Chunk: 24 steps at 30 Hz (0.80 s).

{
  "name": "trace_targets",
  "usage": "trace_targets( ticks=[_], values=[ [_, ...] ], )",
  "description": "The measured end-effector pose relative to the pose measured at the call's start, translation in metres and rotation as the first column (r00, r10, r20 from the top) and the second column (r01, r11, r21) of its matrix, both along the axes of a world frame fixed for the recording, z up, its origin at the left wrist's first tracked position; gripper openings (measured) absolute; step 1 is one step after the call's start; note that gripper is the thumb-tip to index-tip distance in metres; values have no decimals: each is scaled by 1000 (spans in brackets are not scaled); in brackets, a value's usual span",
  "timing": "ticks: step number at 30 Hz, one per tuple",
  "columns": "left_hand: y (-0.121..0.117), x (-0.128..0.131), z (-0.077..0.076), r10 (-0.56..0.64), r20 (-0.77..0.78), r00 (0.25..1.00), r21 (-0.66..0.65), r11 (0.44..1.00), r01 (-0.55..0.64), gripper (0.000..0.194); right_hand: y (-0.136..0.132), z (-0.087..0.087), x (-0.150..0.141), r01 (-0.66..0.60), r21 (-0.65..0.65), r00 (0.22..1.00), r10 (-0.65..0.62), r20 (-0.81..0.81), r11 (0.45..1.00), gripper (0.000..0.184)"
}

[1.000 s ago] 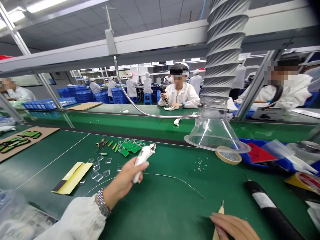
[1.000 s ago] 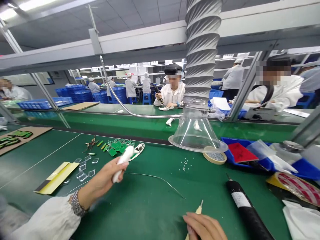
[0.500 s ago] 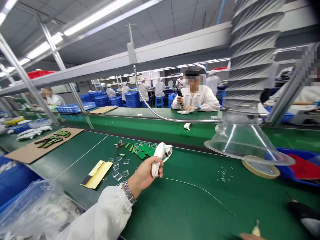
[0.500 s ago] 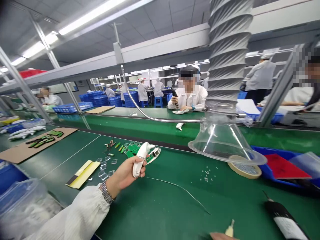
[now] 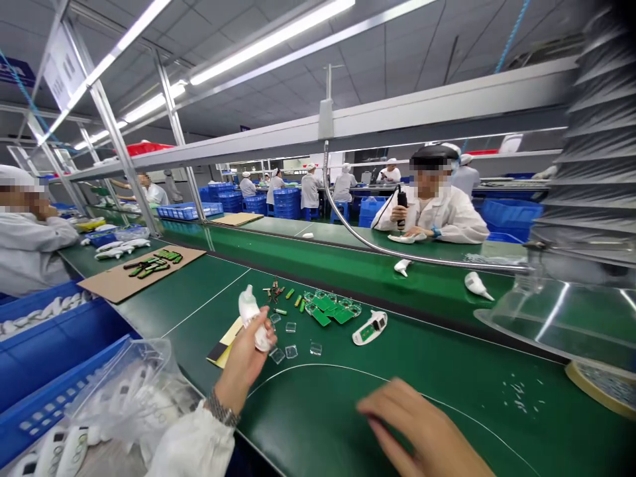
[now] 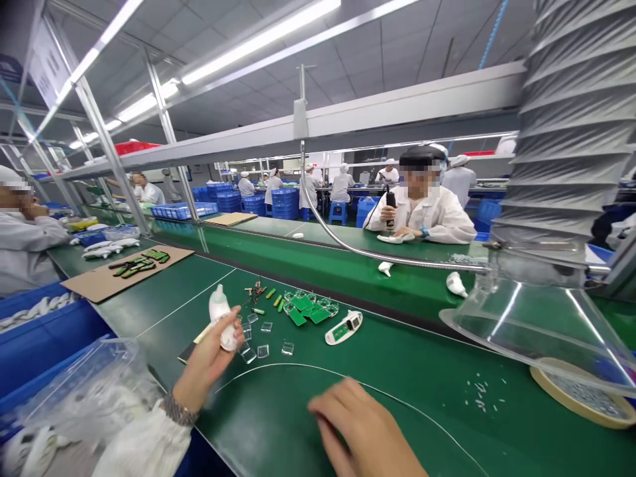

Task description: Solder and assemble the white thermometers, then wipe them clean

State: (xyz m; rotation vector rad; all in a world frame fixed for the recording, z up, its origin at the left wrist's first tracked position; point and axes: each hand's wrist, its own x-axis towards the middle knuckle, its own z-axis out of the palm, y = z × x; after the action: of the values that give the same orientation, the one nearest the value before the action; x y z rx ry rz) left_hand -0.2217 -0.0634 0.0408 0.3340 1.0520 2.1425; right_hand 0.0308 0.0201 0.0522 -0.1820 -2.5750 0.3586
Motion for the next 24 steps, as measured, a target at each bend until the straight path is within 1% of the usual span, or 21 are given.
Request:
trace_targets(
  ticks=[2, 3, 4, 7, 8, 10, 13, 15, 17, 19, 21, 24],
  values=[
    [-7, 18, -13, -37, -16, 999, -12, 999, 37, 27, 9, 12, -55, 41, -12, 986, -39, 162, 999, 22],
    [-8, 27, -19, -57, -28, 998, -19, 998, 56, 31, 15, 14, -83, 55, -1, 972, -53, 230, 999, 22],
    [-9, 36, -25, -71, -38, 997, -31, 997, 70, 34, 23, 13, -111, 56, 12, 965, -58, 256, 998, 22],
    [-7, 52, -40, -96, -129, 987, -91, 992, 84, 45, 43, 4, -185, 61, 52, 948, -74, 309, 997, 22],
    [-7, 53, -44, -92, -148, 985, -104, 992, 77, 48, 48, 1, -205, 57, 68, 940, -77, 332, 996, 20],
    [-6, 51, -51, -69, -161, 985, -132, 990, 48, 54, 54, -6, -236, 48, 103, 917, -84, 390, 994, 17],
    [-9, 43, -60, -53, -132, 990, -204, 979, 25, 63, 58, -14, -263, 39, 157, 873, -110, 475, 987, 17],
    [-12, 39, -66, -71, -68, 995, -229, 972, 53, 64, 62, -17, -272, 47, 189, 849, -138, 509, 981, 18],
    [-14, 38, -71, -90, 16, 996, -221, 971, 92, 60, 70, -16, -277, 79, 217, 837, -183, 516, 973, 22],
    [-16, 38, -72, -103, 84, 991, -194, 974, 117, 58, 80, -13, -280, 129, 245, 831, -239, 502, 961, 25],
    [-16, 39, -72, -116, 111, 987, -169, 976, 134, 58, 91, -9, -284, 168, 264, 822, -283, 495, 950, 25],
    [-16, 39, -69, -112, 120, 986, -156, 979, 130, 58, 102, -6, -289, 167, 251, 801, -280, 530, 953, 23]
  ],
)
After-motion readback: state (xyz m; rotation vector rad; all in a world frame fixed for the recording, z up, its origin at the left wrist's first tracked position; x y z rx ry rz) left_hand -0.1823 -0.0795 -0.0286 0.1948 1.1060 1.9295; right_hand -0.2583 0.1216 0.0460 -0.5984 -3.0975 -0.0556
